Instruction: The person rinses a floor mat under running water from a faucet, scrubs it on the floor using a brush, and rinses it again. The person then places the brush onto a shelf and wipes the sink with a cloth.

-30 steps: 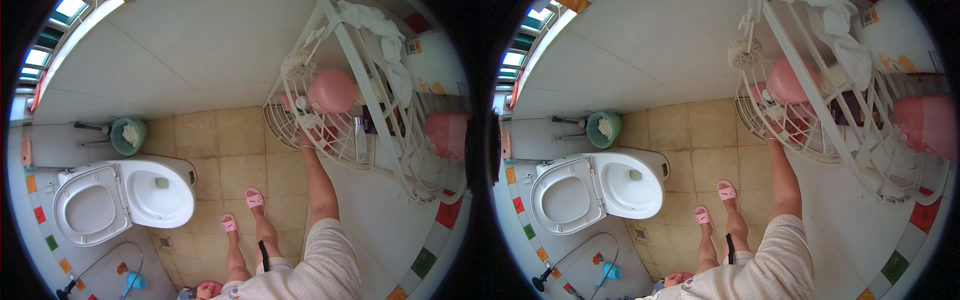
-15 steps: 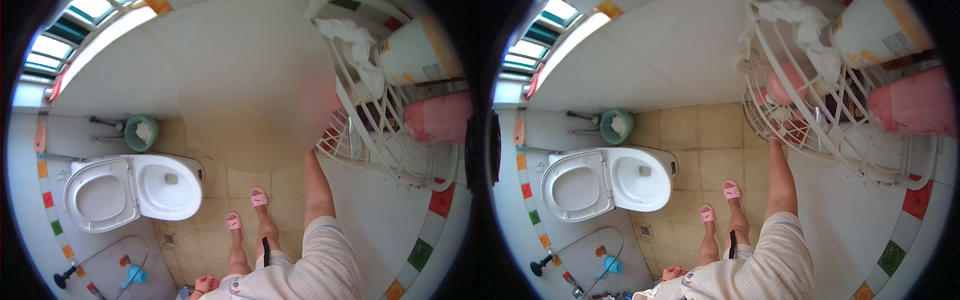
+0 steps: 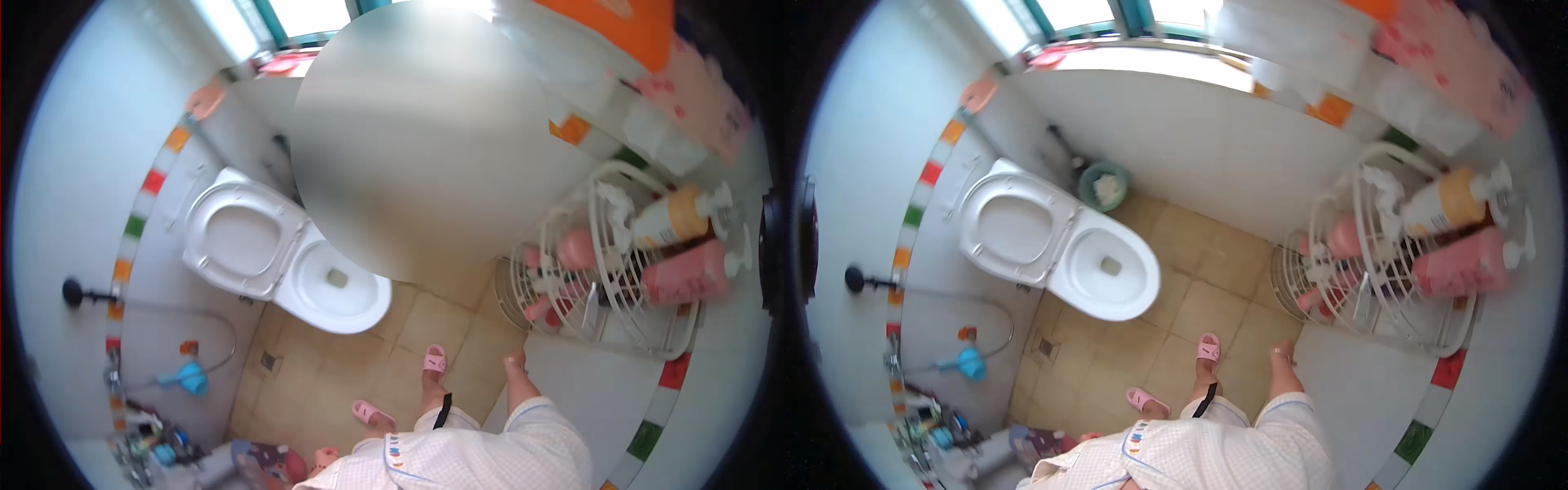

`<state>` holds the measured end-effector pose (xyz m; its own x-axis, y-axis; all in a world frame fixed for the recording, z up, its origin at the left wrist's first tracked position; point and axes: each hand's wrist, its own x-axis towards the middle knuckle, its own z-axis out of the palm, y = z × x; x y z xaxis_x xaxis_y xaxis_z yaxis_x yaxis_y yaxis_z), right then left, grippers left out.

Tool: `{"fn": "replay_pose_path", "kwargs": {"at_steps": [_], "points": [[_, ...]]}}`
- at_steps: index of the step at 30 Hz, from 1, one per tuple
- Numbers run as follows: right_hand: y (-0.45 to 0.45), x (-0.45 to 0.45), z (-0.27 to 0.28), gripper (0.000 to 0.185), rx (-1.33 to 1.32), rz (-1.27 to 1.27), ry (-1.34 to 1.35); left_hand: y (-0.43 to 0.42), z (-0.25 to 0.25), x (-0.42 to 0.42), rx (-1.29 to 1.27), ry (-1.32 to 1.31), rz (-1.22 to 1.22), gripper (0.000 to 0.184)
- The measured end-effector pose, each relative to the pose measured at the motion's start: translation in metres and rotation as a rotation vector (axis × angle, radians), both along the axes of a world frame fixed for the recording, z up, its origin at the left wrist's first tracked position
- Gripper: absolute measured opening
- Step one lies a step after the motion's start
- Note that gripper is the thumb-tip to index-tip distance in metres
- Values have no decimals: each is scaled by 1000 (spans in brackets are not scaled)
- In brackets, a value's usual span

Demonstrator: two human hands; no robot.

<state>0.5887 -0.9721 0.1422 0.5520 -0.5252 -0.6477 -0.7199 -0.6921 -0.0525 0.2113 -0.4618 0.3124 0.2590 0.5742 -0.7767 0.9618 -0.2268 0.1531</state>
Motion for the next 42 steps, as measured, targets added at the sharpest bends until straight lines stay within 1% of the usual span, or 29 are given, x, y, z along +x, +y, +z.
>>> {"fn": "replay_pose_path", "kwargs": {"at_steps": [1, 2, 4, 5, 8, 10, 11, 13, 15, 16, 17, 18, 19, 20, 22, 23, 24, 25, 27, 28, 29, 30, 32, 33, 35, 37, 39, 41, 42], "points": [[7, -12, 27, 40, 76, 12, 81, 12, -36, -30, -6, 38, 91, 16], [12, -24, 39, 40, 68, 1, 131, -1, -15, -30, 61, 55, 89, 17], [65, -27, 159, 45, -225, 245, 239, -16, 20, -37, 115, 18, 138, 19], [66, -37, 161, 44, -275, 334, 253, -23, 36, -45, 132, -2, 173, 21], [45, -46, 105, 42, -228, 702, 328, -41, 79, -84, 186, -49, 324, 25], [51, -32, 70, 40, -221, 1038, 412, -55, 105, -125, 224, -62, 442, 29], [59, -20, 54, 39, -247, 1260, 442, -59, 112, -148, 234, -64, 506, 30], [90, 6, 23, 38, -321, 1680, 469, -71, 96, -207, 219, -43, 630, 34], [152, 18, 39, 33, -177, 1358, 277, -85, 2, -306, 93, 45, 660, 41], [189, 22, 48, 30, -97, 1185, 184, -96, -36, -342, 78, 49, 724, 41], [234, 20, 56, 27, -8, 997, 100, -101, -70, -373, 59, 98, 606, 41], [279, 19, 63, 25, 84, 812, 2, -108, -87, -396, 40, 143, 482, 41], [331, -18, 122, 26, -10, 954, 3, -118, -94, -414, 29, 140, 523, 41], [393, -67, 207, 27, -113, 1092, -3, -125, -99, -428, 30, 207, 265, 40], [429, -105, 198, 27, -132, 1363, -601, -123, -85, -428, 25, 261, 27, 39], [448, -124, 193, 27, -213, 1464, -904, -115, -50, -412, 6, 130, 605, 39], [482, -129, 224, 27, -149, 1524, -513, -104, -15, -394, -11, -12, 1181, 38], [513, -136, 243, 27, -90, 1545, -120, -99, -5, -384, -16, -16, 1205, 38], [559, -154, 248, 27, -134, 1578, -93, -89, 7, -372, 40, -68, 1379, 36], [573, -157, 248, 27, -179, 1583, -62, -87, 12, -368, 37, -67, 1393, 36], [584, -146, 228, 31, -193, 1668, -66, -84, 15, -362, 68, -102, 1356, 34], [596, -139, 206, 31, -195, 1666, -66, -80, 18, -355, 98, -137, 1319, 33], [625, -122, 173, 34, -302, 1827, -19, -76, 2, -350, 121, -160, 1215, 32], [636, -112, 163, 34, -293, 1790, -23, -77, -10, -349, 116, -153, 1160, 32], [661, -106, 162, 34, -216, 1649, -34, -73, -38, -353, 100, -132, 1065, 31], [679, -105, 178, 23, -273, 1862, -82, -51, -61, -356, 83, -132, 979, 30], [701, -91, 192, 23, -31, 1648, -69, -16, -69, -352, 66, -138, 908, 29], [713, -76, 179, 18, 123, 1668, -164, 27, -68, -343, 53, -139, 836, 28], [712, -70, 182, 18, 113, 1611, -165, 48, -69, -341, 45, -147, 802, 28]]}}
